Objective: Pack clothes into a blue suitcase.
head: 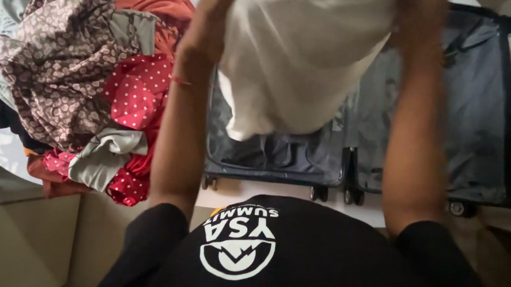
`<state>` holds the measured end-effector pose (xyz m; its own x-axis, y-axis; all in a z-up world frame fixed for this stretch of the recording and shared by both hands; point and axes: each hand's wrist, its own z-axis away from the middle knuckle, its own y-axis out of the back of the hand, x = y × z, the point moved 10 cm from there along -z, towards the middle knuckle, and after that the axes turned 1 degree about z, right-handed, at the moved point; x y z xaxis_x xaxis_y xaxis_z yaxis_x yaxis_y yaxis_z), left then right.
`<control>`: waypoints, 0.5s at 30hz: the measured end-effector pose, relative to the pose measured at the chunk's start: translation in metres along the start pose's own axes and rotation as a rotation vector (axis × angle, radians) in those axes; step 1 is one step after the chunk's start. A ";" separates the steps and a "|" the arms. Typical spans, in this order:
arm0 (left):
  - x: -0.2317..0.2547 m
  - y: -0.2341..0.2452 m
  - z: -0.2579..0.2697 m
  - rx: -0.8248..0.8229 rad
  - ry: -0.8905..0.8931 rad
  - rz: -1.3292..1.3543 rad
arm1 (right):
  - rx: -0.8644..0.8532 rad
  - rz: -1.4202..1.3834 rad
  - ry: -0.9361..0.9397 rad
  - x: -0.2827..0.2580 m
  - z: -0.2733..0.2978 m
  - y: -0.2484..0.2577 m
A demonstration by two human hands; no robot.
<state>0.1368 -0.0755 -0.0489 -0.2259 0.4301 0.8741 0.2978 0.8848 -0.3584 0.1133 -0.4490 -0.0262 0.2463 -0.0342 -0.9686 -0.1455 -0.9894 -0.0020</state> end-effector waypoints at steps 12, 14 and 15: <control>0.045 -0.085 0.041 0.096 0.168 0.413 | -0.290 0.006 -0.289 -0.038 0.054 -0.006; 0.011 -0.099 0.040 0.026 0.302 0.560 | -0.400 -0.023 -0.251 -0.033 0.065 -0.037; -0.008 -0.115 0.040 -0.048 0.422 0.705 | -0.515 -0.049 -0.201 -0.036 0.071 -0.055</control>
<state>0.0676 -0.1732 -0.0278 0.3938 0.7700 0.5020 0.2811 0.4191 -0.8633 0.0443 -0.3833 -0.0094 0.0458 -0.0090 -0.9989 0.3611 -0.9322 0.0249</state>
